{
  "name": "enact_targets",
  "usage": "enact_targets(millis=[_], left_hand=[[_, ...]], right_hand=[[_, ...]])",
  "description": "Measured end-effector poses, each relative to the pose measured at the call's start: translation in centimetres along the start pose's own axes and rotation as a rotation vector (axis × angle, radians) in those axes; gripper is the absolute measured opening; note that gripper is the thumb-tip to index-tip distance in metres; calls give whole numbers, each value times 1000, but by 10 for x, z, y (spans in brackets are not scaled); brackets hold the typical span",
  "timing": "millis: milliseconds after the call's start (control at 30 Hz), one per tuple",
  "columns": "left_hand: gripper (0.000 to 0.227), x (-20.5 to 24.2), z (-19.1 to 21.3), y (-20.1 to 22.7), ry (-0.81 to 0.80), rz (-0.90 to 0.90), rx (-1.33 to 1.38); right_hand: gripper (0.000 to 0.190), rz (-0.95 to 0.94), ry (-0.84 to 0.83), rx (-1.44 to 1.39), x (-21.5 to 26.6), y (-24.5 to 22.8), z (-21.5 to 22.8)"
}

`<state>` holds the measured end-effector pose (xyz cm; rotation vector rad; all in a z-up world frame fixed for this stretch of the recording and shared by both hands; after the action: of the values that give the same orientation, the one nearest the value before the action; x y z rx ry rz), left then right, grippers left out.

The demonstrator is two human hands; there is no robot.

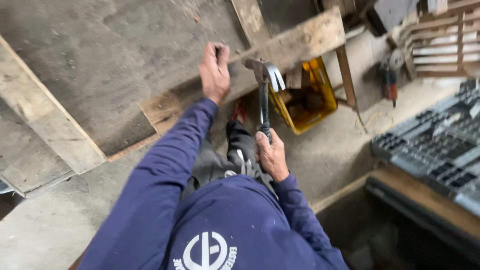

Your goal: The person hammers nails into wooden planks using a hammer. They repeatedly position the planks, insert nails, and strike them to secure the wood pieces together.

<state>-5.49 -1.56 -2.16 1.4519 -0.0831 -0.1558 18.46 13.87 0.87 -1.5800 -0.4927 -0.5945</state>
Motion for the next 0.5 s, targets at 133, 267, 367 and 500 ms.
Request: enact_targets(millis=[133, 267, 367, 500], left_hand=[[49, -31, 26, -13, -309, 215, -512], [61, -36, 42, -29, -728, 363, -793], [69, -37, 33, -32, -879, 258, -843], [66, -35, 28, -21, -979, 326, -659]], right_hand=[[27, 19, 13, 100, -2, -4, -14], [25, -122, -35, -11, -4, -9, -14], [23, -80, -7, -52, 18, -7, -11], [22, -30, 78, 12, 62, 26, 3]])
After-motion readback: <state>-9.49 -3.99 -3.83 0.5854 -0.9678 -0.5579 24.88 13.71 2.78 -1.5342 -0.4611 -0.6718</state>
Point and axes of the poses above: each hand's wrist, its own x-axis away from the middle knuckle, its own z-axis out of the back of the hand, y = z × x, the point moved 5 cm from there along -x, towards the middle knuckle, and after that the axes turned 13 degrees about -y, right-handed, at the moved point
